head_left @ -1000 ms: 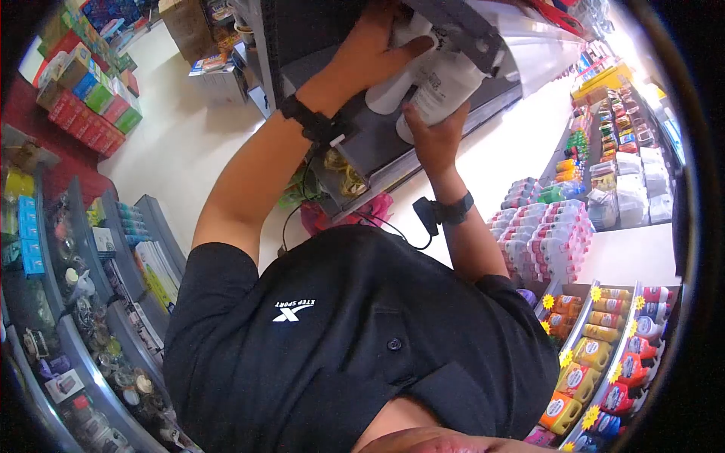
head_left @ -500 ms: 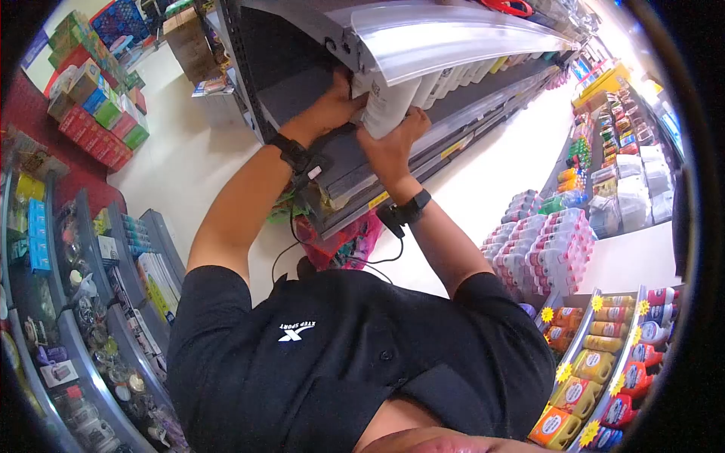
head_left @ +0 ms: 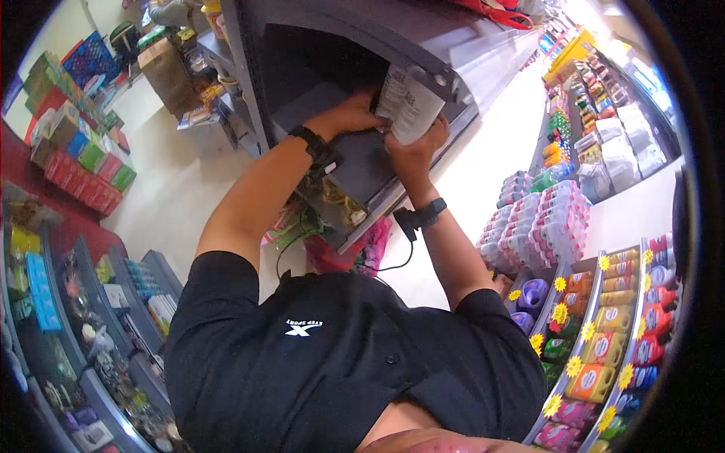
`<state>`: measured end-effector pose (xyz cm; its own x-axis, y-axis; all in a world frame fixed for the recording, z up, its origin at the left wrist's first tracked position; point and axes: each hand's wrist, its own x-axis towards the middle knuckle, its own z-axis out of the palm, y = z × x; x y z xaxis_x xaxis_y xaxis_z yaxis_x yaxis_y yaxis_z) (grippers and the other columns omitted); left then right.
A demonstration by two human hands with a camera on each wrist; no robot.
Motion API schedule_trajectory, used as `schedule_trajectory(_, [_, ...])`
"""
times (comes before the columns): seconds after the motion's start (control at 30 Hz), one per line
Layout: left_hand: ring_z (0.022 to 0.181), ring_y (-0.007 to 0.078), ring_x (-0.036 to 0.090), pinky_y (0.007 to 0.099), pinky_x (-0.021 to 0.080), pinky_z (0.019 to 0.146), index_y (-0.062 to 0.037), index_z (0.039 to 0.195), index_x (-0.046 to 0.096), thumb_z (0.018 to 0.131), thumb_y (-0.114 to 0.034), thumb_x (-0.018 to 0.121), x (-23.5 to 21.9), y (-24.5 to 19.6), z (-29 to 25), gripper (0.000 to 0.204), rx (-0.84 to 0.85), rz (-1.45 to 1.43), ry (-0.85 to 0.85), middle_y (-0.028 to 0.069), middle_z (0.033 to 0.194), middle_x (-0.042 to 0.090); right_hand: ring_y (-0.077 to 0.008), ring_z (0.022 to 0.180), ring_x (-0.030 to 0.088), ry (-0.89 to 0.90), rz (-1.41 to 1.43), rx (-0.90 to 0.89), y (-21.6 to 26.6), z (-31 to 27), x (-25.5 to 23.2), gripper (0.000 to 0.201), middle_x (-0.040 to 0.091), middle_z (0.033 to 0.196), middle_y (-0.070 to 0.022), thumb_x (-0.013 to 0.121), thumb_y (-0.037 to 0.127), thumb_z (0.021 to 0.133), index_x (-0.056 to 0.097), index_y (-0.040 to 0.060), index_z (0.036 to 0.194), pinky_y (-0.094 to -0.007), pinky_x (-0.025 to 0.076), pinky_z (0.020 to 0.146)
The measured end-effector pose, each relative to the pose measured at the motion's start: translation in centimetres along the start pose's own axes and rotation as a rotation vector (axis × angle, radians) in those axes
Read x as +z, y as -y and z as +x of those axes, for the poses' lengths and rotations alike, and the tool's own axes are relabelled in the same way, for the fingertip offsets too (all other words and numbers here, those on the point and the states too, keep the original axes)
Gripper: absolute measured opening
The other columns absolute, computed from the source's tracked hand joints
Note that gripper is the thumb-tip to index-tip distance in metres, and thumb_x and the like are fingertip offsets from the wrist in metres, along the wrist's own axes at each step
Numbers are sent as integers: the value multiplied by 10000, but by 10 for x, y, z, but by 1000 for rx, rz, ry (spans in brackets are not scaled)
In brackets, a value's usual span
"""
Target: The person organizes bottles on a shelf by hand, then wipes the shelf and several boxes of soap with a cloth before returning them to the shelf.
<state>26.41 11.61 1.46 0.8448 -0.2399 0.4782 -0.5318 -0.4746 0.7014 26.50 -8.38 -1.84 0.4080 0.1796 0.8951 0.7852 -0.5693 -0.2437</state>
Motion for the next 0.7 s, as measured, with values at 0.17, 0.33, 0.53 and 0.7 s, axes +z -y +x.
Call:
schedule_trajectory(0.17, [1397, 313, 494, 393, 382, 1173, -19, 1544, 412, 856, -267, 807, -21, -19, 9, 831, -248, -378, 64, 189, 1516, 524, -502, 1399, 345, 18, 47, 213, 1, -4, 10, 963, 383, 1467, -326, 896, 287, 687, 391, -69, 1426, -592, 272, 1172])
schedule_trajectory(0.33, [1319, 271, 557, 382, 435, 1120, -24, 1515, 440, 864, -304, 836, 2, 23, 24, 811, -145, -489, 38, 160, 1458, 575, -507, 1444, 306, 144, 50, 299, 5, -5, 8, 1064, 299, 1546, -361, 886, 380, 782, 276, -92, 1515, -552, 252, 1204])
schedule_trajectory(0.53, [1314, 255, 570, 388, 433, 1126, -41, 1516, 442, 881, -271, 830, 9, 27, 25, 778, -233, -544, 66, 129, 1460, 590, -445, 1277, 504, 106, -30, 214, 14, 1, 8, 819, 475, 1387, -280, 828, 235, 856, 349, -54, 1454, -508, 393, 1093])
schedule_trajectory(0.7, [1299, 253, 588, 388, 453, 1111, -48, 1472, 511, 830, -291, 880, 12, 38, 27, 779, -104, -411, -20, 128, 1422, 624, -501, 1382, 424, 131, 111, 327, 16, 8, 4, 661, 419, 1488, -346, 765, 296, 925, 479, -58, 1404, -527, 349, 1151])
